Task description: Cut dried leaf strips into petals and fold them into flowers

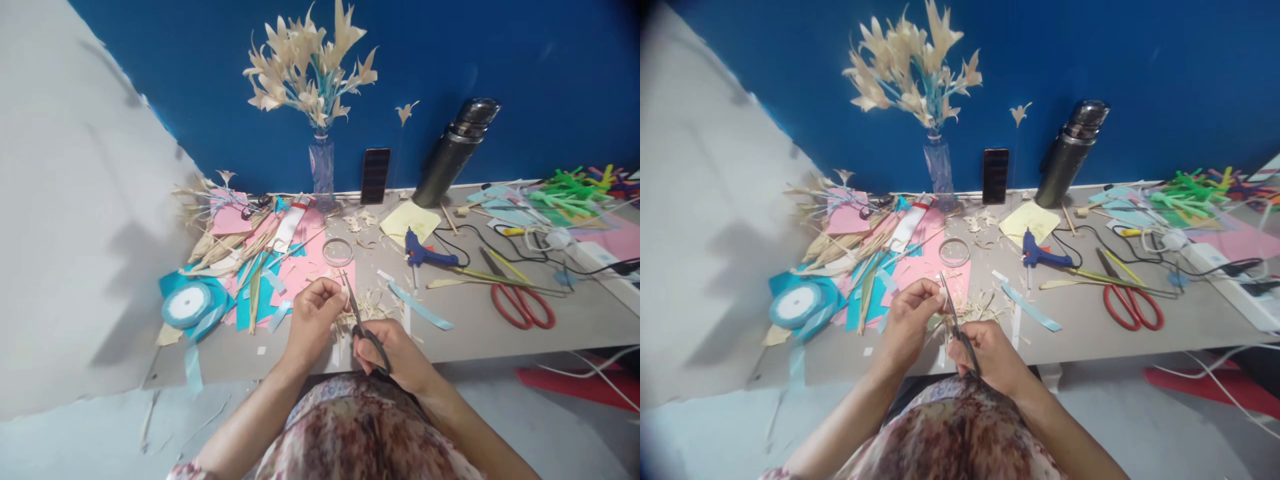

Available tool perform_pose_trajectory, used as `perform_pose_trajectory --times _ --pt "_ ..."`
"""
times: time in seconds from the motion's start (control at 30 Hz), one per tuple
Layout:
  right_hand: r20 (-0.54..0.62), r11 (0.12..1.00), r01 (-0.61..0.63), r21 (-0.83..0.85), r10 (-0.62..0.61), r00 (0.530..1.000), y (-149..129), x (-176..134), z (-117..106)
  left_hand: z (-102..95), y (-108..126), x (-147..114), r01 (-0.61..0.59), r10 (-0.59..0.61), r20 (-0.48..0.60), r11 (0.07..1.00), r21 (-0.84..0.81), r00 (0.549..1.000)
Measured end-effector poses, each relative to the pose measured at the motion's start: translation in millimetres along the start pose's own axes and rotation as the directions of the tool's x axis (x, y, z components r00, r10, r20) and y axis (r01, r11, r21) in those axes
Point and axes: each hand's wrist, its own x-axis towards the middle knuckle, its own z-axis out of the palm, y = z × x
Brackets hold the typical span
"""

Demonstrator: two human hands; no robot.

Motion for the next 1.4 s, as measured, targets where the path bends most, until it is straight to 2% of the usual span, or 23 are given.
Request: perform_pose_trajectory --times 0.13,0.23,0.33,0.4,0.47,0.63,0.7,0.83,0.97,1.07,1.13,1.27,1.33,1.4 --pt "-0.028 0.999 -0.024 -0.032 0.023 0.999 3 -1 0 -1.7 0 -1 0.003 -0.002 0.016 1.000 -0.011 1.000" --pt "-0.038 1.000 -0.011 -0.006 0.011 0.999 5 -2 -2 -4.8 0 -1 0.005 -0.004 0.080 1.000 -0.019 0.997" --pt "-0.193 1.000 0.015 0.022 -0.010 0.981 2 -1 -4 -7.4 -1 0 0.020 -0.017 0.133 1.000 -0.021 0.991" --pt "-0.335 0.999 0.039 0.013 -0.033 0.942 -3 1 -7 -7.8 -2 0 0.046 -0.040 0.180 0.999 -0.029 0.983" --pt "-0.405 0.997 0.073 0.001 -0.066 0.912 -9 3 -11 -7.3 -3 -1 0.077 -0.070 0.241 0.997 -0.021 0.968" --pt "-0.401 0.993 0.119 -0.019 -0.117 0.909 -20 5 -13 -4.8 0 -3 0.098 -0.097 0.328 0.995 0.012 0.940" --pt "-0.435 0.989 0.143 -0.045 -0.148 0.888 -22 4 -11 -4.5 0 -3 0.111 -0.104 0.339 0.994 0.000 0.935" --pt "-0.521 0.962 0.242 -0.124 -0.271 0.809 -22 5 -6 -1.8 -5 -4 0.195 -0.144 0.366 0.975 -0.107 0.920" --pt "-0.544 0.961 0.271 -0.053 -0.256 0.799 -16 8 -3 5.1 -9 -5 0.313 -0.214 0.348 0.915 -0.257 0.913" --pt "-0.514 0.974 0.228 -0.020 -0.205 0.833 -13 7 -3 7.9 -7 -4 0.324 -0.218 0.326 0.890 -0.319 0.920" --pt "-0.458 0.985 0.167 -0.049 -0.170 0.873 -11 4 -5 7.0 -5 -2 0.303 -0.212 0.281 0.893 -0.334 0.936" --pt "-0.214 0.988 0.143 -0.062 -0.153 0.965 -4 -4 -8 1.9 -4 4 0.265 -0.215 0.172 0.895 -0.360 0.961" --pt "-0.105 0.993 0.119 -0.026 -0.121 0.987 2 -7 -7 0.0 -4 6 0.255 -0.211 0.155 0.891 -0.375 0.965" --pt "-0.045 0.997 0.071 -0.006 -0.072 0.996 6 -7 -4 -0.4 -4 7 0.250 -0.209 0.148 0.896 -0.368 0.967"
